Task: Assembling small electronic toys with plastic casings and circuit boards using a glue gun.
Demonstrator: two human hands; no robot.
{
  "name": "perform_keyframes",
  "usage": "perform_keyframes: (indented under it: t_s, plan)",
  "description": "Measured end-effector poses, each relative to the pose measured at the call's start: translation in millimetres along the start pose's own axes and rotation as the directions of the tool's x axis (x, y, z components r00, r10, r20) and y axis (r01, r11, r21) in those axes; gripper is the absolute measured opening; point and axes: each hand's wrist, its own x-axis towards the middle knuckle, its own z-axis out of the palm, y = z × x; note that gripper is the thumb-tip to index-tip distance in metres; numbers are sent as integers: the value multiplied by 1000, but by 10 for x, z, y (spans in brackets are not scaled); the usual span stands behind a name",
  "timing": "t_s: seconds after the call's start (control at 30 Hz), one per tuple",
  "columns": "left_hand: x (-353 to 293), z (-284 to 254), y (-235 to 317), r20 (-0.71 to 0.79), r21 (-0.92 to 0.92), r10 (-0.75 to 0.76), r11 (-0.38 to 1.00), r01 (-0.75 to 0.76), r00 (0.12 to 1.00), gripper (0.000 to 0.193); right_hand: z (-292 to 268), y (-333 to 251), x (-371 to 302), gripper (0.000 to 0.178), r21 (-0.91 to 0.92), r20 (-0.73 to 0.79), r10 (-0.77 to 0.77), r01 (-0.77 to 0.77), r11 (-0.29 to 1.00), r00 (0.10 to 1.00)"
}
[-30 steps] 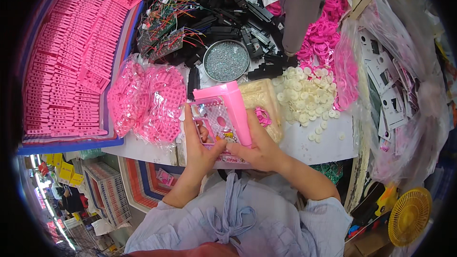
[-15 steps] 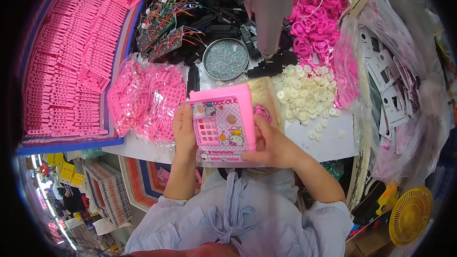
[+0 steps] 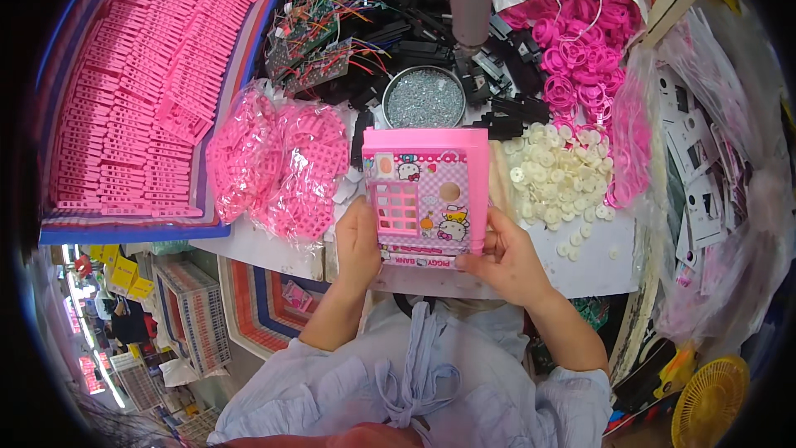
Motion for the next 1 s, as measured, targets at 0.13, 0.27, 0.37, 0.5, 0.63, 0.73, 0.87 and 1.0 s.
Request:
perform_keyframes:
  t_s: [0.13, 0.27, 0.37, 0.5, 0.63, 0.73, 0.87, 1.0]
  plan:
    - [44, -10, -52, -43, 75, 100, 992, -97, 994, 33, 60, 30, -29, 74, 22, 0, -31, 31, 999, 1000]
    - [221, -128, 160, 151, 193, 42, 979, -72, 988, 25, -11, 63, -40, 74, 3, 12, -41, 41, 999, 999]
    - [450, -162, 329, 230, -107, -96, 987, 123, 968, 15, -79, 16, -23, 70, -66, 38, -17, 19, 998, 999]
    - [467, -299, 321, 255, -174, -56, 979, 103, 965, 21, -103, -121, 14, 50, -248, 29, 7, 0, 969, 1000]
    - [469, -249, 501, 252, -205, 215, 965, -165, 944, 15, -253, -292, 133, 38, -643, 63, -170, 170, 746, 983]
    - [686, -321, 562, 424, -49, 567, 793, -607, 706, 21, -374, -432, 429, 38, -867, 266, -549, 446, 223, 792]
    - [566, -293, 488, 630, 234, 541, 553, -800, 558, 36, -589, -351, 620, 36, -908, 231, -528, 376, 186, 818]
    - [287, -224, -87, 694, 301, 364, 637, -710, 621, 37, -842, -216, 536, 40, -893, 401, -379, 448, 42, 834]
